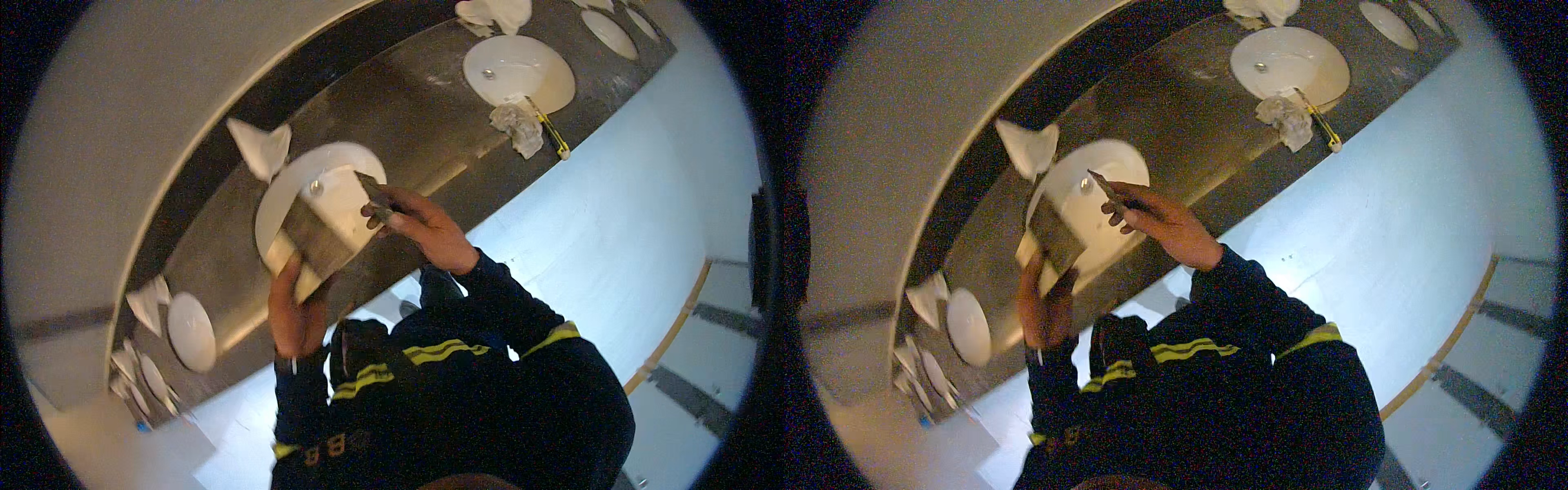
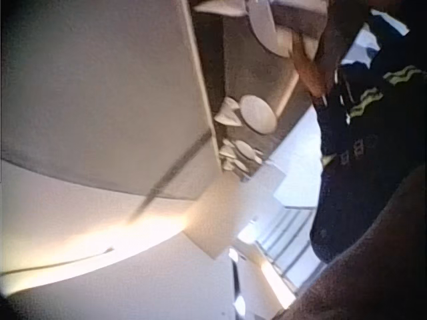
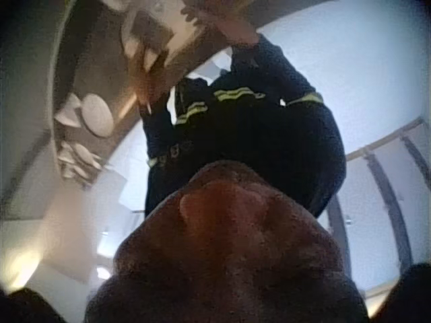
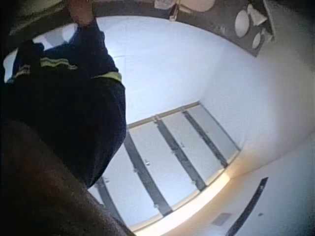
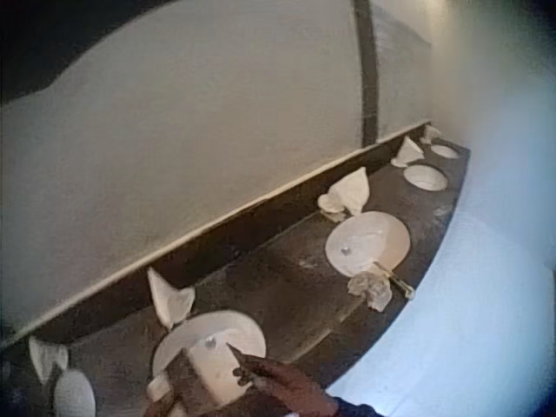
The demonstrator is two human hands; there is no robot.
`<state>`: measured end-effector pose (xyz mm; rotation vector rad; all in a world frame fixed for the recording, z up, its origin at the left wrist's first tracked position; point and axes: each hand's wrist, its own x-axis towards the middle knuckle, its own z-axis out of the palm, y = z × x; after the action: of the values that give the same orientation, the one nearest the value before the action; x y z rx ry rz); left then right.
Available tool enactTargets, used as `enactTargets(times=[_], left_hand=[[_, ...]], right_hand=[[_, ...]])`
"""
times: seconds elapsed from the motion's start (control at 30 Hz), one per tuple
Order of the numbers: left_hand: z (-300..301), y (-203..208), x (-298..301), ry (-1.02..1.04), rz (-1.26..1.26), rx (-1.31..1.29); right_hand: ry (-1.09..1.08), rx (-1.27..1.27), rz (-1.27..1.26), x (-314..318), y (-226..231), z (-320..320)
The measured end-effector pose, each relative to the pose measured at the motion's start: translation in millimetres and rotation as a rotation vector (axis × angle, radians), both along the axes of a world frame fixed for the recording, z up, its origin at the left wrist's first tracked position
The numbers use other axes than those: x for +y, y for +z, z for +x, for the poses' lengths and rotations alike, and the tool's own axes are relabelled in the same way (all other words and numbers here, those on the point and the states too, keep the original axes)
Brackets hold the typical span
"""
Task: The person scrapes a dark countertop surface with a small metal scraper, repeatedly lifting the tool to clear debris. The person also wipes the surface with a cloth and moves around the curved counter to reach different areas.
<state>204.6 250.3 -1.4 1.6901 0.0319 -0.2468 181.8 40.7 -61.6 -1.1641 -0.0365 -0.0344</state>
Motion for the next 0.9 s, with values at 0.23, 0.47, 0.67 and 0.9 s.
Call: enactTargets(times=[0.23,0.47,0.67,0.9], left_hand=[[-94,25,12,-0.121,-0.637,0.362],[-168,37,24,-0.274,-0.617,0.356],[-234,8,51,-0.447,0.176,-0.434],[-342,-16,52,-0.162,-0.206,-0.041]], right_hand=[[-0.102,-0.105,-0.266,55,34,-122],[-0.188,-0.226,-0.726,51,55,-215],[-0.15,-0.069,-0.707,56,18,-306],[-0.304,0.313,-0.091,44,-52,-449]])
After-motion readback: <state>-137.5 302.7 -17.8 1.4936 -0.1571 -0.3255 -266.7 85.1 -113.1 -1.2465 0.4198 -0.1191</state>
